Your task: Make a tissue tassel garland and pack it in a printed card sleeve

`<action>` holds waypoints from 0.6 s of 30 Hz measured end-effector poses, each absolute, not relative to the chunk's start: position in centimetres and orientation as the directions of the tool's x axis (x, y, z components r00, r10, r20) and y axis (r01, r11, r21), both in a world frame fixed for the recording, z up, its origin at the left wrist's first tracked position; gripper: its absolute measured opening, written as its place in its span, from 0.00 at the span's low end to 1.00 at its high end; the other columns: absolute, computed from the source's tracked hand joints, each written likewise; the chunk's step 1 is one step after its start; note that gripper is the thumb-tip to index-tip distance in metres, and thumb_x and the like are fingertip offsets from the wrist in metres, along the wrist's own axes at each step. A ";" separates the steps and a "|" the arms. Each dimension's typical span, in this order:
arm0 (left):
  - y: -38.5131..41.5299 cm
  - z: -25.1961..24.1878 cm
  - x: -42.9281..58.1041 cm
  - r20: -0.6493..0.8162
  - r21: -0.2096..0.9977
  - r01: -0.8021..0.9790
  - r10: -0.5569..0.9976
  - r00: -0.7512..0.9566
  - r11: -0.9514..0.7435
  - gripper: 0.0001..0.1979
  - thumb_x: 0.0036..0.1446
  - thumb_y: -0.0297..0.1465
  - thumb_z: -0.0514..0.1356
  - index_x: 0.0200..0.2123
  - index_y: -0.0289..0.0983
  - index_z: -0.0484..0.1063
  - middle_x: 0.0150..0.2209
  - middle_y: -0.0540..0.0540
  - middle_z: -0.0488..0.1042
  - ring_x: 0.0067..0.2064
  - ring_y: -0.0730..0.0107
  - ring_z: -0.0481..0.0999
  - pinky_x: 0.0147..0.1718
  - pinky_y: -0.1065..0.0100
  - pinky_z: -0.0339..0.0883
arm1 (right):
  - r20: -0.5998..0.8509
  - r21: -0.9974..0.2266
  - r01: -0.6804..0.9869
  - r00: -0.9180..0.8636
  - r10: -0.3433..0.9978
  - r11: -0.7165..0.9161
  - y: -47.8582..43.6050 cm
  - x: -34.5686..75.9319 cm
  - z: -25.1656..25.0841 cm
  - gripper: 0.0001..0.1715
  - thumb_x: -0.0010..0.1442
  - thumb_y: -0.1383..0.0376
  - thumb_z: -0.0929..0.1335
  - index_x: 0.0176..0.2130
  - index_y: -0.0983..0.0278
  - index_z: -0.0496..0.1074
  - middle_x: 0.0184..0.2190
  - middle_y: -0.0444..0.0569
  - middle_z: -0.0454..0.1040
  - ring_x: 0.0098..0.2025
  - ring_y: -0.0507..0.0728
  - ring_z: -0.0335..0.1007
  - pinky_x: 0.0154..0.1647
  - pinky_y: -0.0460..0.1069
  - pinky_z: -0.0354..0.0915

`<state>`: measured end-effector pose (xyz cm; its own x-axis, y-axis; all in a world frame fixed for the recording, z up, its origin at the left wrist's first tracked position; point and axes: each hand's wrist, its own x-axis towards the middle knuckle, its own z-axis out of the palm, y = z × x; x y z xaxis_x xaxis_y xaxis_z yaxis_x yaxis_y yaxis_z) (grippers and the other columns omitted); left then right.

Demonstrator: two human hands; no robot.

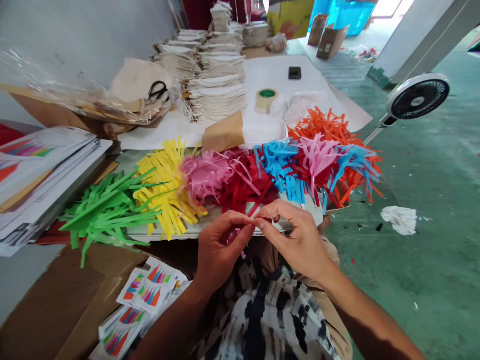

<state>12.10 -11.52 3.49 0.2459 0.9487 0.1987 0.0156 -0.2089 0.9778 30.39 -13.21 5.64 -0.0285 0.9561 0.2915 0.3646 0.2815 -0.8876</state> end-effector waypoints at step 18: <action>-12.0 4.1 13.6 0.285 0.950 0.034 0.905 0.316 -0.311 0.03 0.66 0.30 0.67 0.38 0.39 0.81 0.37 0.47 0.81 0.40 0.68 0.80 0.42 0.68 0.72 | 0.285 -0.901 0.349 0.029 0.958 0.258 -15.7 31.5 4.3 0.02 0.71 0.63 0.70 0.41 0.56 0.74 0.36 0.44 0.74 0.39 0.55 0.71 0.40 0.51 0.66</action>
<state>13.62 -12.04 4.11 0.3161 0.9050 0.2846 0.0340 -0.3106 0.9499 31.52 -15.73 4.31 0.0288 0.9581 0.2850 0.3490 0.2575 -0.9010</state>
